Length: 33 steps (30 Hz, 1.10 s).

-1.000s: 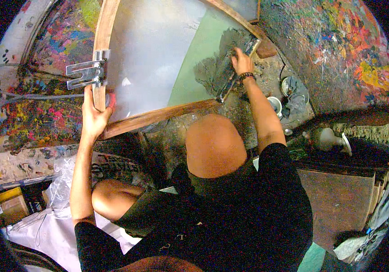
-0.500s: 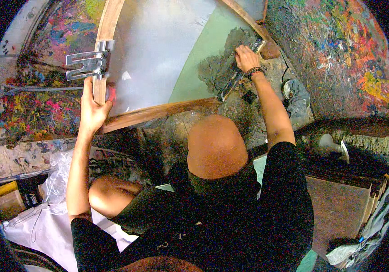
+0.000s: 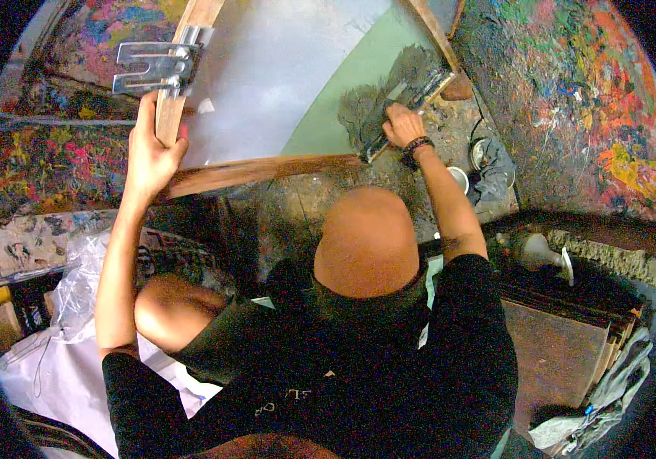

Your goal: Cleaning and preparing a screen for silk screen printing.

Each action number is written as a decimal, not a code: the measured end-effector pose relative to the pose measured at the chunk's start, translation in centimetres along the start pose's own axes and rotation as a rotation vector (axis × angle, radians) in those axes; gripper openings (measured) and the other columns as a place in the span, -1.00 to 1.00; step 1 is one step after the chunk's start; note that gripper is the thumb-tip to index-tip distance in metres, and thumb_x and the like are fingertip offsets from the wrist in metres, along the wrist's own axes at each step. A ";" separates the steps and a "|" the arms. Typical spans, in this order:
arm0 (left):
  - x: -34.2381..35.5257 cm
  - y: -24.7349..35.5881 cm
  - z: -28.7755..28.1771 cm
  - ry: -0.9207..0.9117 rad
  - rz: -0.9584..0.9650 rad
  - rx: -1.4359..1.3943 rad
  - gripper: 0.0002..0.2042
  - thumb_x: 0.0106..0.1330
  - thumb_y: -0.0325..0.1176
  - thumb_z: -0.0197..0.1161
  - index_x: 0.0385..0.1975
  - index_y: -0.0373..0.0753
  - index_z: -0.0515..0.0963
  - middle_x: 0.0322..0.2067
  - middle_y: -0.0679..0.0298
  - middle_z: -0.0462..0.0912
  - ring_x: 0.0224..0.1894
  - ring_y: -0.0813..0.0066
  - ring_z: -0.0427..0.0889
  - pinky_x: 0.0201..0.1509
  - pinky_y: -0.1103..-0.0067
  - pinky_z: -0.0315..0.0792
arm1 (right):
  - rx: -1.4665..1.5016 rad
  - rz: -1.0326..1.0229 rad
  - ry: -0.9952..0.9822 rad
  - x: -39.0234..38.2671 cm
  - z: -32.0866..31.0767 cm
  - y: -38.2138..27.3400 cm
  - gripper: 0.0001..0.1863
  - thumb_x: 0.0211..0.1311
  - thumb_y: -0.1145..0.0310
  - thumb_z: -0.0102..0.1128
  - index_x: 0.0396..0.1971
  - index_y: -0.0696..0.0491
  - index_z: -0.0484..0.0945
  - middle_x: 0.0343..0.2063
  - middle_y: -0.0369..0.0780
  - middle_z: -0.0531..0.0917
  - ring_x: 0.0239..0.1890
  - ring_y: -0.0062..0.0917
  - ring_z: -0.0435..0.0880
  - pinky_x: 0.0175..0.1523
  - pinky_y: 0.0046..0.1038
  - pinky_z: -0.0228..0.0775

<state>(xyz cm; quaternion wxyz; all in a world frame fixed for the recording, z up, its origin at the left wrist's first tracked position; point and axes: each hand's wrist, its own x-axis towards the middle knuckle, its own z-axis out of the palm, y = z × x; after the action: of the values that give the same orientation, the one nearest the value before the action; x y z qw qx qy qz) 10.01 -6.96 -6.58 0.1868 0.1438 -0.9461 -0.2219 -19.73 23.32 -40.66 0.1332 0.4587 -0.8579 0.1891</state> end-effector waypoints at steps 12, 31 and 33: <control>0.3 -0.2 0.3 0.036 0.011 0.028 -0.39 -0.03 -0.56 0.24 0.14 -0.21 0.29 -0.16 -0.01 0.61 -0.07 0.03 0.62 -0.01 0.32 0.49 | 0.324 -0.168 -0.500 -9.8 5.3 -10.1 -0.65 0.04 0.23 0.20 -0.18 0.07 0.47 -0.24 -0.09 0.57 -0.21 -0.12 0.59 -0.16 -0.07 0.42; 0.2 -1.3 0.3 0.036 -0.043 0.009 -0.39 -0.07 -0.52 0.22 0.12 -0.25 0.31 -0.11 -0.02 0.64 0.01 -0.01 0.62 0.09 0.32 0.46 | 0.152 0.550 -0.934 -13.8 13.2 -6.7 -0.63 0.14 0.07 0.22 -0.25 0.06 0.68 -0.28 -0.05 0.70 -0.19 -0.13 0.66 -0.05 -0.18 0.50; 0.2 -1.0 0.4 0.052 -0.066 0.029 -0.39 -0.06 -0.54 0.20 0.12 -0.25 0.30 -0.11 0.00 0.64 0.02 0.00 0.61 0.11 0.33 0.45 | 0.131 0.634 -0.777 -11.3 10.7 -4.2 -0.64 0.14 0.09 0.22 -0.24 0.06 0.68 -0.29 -0.03 0.70 -0.19 -0.11 0.67 -0.04 -0.19 0.50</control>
<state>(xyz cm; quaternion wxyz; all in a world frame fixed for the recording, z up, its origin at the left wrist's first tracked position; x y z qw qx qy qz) 9.85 -7.76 -7.29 0.2020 0.1834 -0.9388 -0.2105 -10.65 24.76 -53.87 -0.2891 0.2193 -0.9276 0.0891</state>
